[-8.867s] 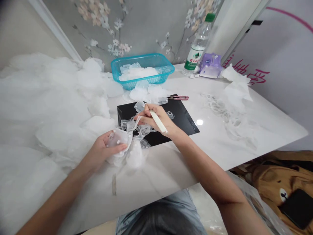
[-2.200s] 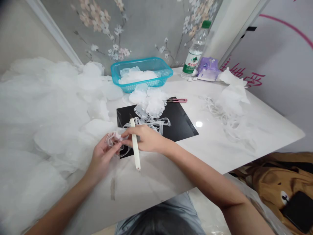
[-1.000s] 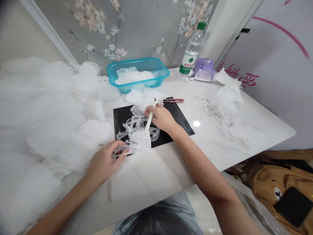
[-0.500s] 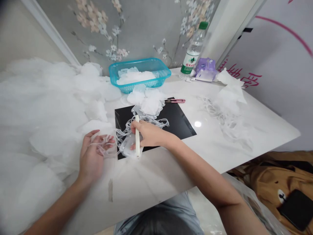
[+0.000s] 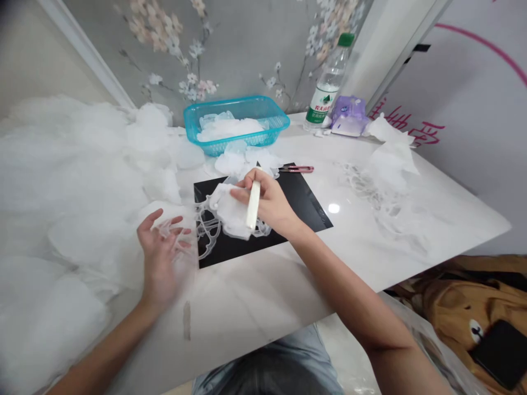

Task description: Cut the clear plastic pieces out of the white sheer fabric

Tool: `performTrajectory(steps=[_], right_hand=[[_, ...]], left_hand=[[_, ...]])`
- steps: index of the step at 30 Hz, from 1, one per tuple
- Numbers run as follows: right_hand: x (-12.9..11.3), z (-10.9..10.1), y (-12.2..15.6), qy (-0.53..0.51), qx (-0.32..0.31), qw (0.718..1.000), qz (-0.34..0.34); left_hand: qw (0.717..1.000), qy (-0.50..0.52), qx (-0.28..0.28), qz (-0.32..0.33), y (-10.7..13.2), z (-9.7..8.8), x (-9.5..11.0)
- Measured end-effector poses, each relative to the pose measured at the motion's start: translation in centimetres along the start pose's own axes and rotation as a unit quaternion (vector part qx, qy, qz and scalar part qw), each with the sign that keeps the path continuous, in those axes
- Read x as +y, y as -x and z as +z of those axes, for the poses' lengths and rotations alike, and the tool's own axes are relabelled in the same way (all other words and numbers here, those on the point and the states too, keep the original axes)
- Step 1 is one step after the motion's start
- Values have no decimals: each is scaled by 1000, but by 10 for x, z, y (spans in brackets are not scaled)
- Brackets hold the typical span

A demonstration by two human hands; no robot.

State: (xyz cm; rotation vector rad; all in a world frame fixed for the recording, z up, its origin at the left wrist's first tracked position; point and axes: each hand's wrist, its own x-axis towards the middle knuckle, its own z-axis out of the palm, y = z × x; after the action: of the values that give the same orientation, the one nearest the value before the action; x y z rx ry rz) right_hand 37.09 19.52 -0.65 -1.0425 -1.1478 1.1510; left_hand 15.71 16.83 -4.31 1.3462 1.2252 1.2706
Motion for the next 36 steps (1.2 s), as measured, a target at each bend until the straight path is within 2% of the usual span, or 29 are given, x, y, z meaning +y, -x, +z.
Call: performTrajectory(steps=[2,4,5,6,7,8,10,12,14,19,28,36], right_hand=[[1,-1,-2,-42,29,999,4],[1,0,-2,-63,43,997,4],[1,2,-1,-65,47,997,4],[2,5,0,-64,49,997,4],[2,8,1,-60,46,997,6],[3,12,4,-53,38,998,10],[4,19,8,-27,4,1000,13],[7,24,13,11,-34,999,1],[11,27,15,45,-55,997,-22],[18,26,14,83,-38,994,-53],[20,33,19,124,51,988,-81],[27,30,16,159,68,980,-94]], left_hand=[[986,-131,23,100,5,-1,4],[947,-242,37,208,7,-4,10],[931,-269,21,244,7,-5,13],[928,-273,-16,253,7,-6,15],[937,-252,-70,231,5,-7,16],[951,-213,-132,182,4,-6,17],[969,-113,-217,44,2,-4,14],[972,-44,-225,-58,1,-1,11],[972,-30,-210,-101,1,1,8],[972,-55,-191,-128,1,3,6],[965,-2,-202,-169,-3,5,14],[957,-1,-231,-177,-3,4,10]])
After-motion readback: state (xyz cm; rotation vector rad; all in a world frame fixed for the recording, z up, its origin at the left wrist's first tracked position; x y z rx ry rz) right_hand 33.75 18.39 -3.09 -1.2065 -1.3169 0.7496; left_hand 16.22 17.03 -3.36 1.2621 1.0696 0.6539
